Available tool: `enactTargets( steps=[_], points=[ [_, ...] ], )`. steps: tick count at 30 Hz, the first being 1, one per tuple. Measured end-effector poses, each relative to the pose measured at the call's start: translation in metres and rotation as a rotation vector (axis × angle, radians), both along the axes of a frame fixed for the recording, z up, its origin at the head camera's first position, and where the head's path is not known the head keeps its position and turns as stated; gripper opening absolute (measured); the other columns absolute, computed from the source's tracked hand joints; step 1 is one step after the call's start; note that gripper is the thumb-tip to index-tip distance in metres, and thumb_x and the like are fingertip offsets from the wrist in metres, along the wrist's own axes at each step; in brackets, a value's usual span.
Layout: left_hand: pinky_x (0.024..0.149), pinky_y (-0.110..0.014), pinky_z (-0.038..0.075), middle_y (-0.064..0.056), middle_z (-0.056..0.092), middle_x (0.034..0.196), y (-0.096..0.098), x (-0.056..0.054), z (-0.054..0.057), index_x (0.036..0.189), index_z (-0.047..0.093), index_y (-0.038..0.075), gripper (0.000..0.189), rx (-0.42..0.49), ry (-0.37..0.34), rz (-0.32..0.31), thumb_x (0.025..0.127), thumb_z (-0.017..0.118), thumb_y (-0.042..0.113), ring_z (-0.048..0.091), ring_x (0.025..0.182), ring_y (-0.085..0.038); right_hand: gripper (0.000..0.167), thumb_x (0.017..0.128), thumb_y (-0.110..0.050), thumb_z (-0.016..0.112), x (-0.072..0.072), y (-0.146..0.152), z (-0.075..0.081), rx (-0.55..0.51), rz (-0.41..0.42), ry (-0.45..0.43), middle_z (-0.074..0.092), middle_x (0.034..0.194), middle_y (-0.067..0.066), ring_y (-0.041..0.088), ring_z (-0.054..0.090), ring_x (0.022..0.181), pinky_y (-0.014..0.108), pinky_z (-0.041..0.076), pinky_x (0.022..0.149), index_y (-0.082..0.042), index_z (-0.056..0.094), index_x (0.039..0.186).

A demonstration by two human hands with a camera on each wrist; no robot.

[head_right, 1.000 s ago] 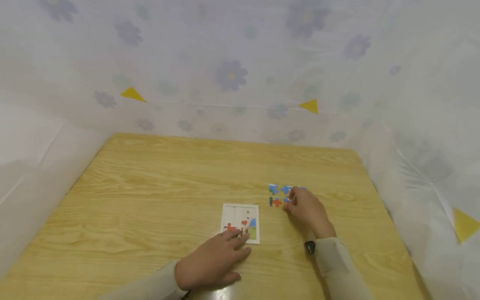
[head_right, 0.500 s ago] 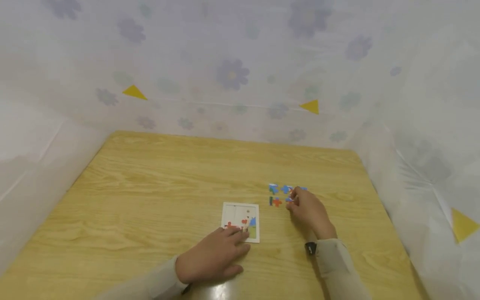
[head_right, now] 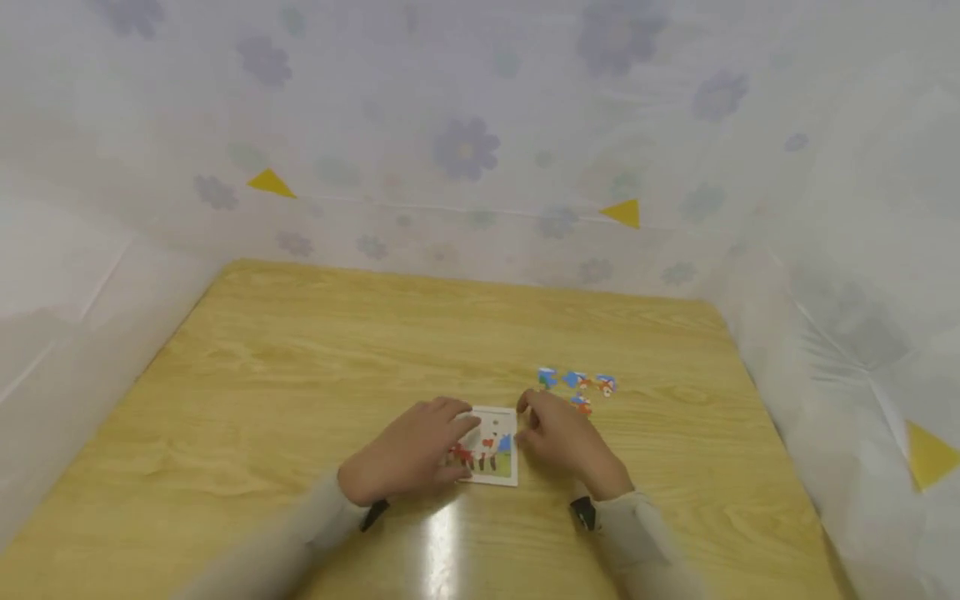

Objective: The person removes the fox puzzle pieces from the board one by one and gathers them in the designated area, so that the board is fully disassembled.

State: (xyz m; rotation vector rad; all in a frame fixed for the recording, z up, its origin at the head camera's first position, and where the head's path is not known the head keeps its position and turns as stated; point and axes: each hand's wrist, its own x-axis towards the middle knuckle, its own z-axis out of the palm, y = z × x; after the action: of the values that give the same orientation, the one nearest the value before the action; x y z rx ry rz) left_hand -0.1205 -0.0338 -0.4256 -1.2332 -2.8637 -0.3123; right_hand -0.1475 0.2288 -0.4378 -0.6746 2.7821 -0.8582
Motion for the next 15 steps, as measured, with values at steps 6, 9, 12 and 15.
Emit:
enactTargets(
  steps=[6, 9, 12, 15],
  points=[
    [0.110, -0.048, 0.045, -0.012, 0.053, 0.151, 0.007, -0.024, -0.008, 0.133, 0.062, 0.011, 0.072, -0.048, -0.082, 0.047, 0.083, 0.081, 0.058, 0.050, 0.138, -0.030, 0.035, 0.087, -0.012, 0.083, 0.001, -0.021, -0.008, 0.016, 0.097, -0.030, 0.055, 0.085, -0.001, 0.013, 0.049, 0.075, 0.029, 0.044, 0.066, -0.008, 0.063, 0.115],
    [0.111, -0.049, 0.045, -0.010, 0.054, 0.151, 0.012, -0.024, -0.011, 0.134, 0.063, 0.012, 0.081, -0.087, -0.099, 0.058, 0.075, 0.082, 0.065, 0.052, 0.137, -0.030, 0.033, 0.087, -0.011, 0.083, 0.002, -0.026, -0.009, 0.022, 0.096, -0.040, 0.054, 0.086, -0.002, 0.012, 0.049, 0.075, 0.028, 0.045, 0.066, -0.008, 0.062, 0.113],
    [0.108, -0.050, 0.047, -0.008, 0.055, 0.151, 0.014, -0.021, -0.011, 0.136, 0.063, 0.011, 0.086, -0.126, -0.093, 0.081, 0.073, 0.082, 0.068, 0.053, 0.136, -0.029, 0.027, 0.087, -0.010, 0.082, 0.003, -0.028, -0.009, 0.032, 0.101, -0.038, 0.052, 0.088, -0.002, 0.013, 0.048, 0.076, 0.028, 0.045, 0.066, -0.009, 0.063, 0.106],
    [0.107, -0.052, 0.048, -0.007, 0.052, 0.154, 0.015, -0.019, -0.011, 0.142, 0.060, 0.011, 0.090, -0.122, -0.097, 0.096, 0.074, 0.083, 0.066, 0.051, 0.139, -0.029, 0.023, 0.087, -0.007, 0.081, 0.003, -0.028, -0.008, 0.031, 0.098, -0.047, 0.051, 0.088, -0.002, 0.013, 0.048, 0.077, 0.028, 0.044, 0.067, -0.009, 0.062, 0.099]
  ],
)
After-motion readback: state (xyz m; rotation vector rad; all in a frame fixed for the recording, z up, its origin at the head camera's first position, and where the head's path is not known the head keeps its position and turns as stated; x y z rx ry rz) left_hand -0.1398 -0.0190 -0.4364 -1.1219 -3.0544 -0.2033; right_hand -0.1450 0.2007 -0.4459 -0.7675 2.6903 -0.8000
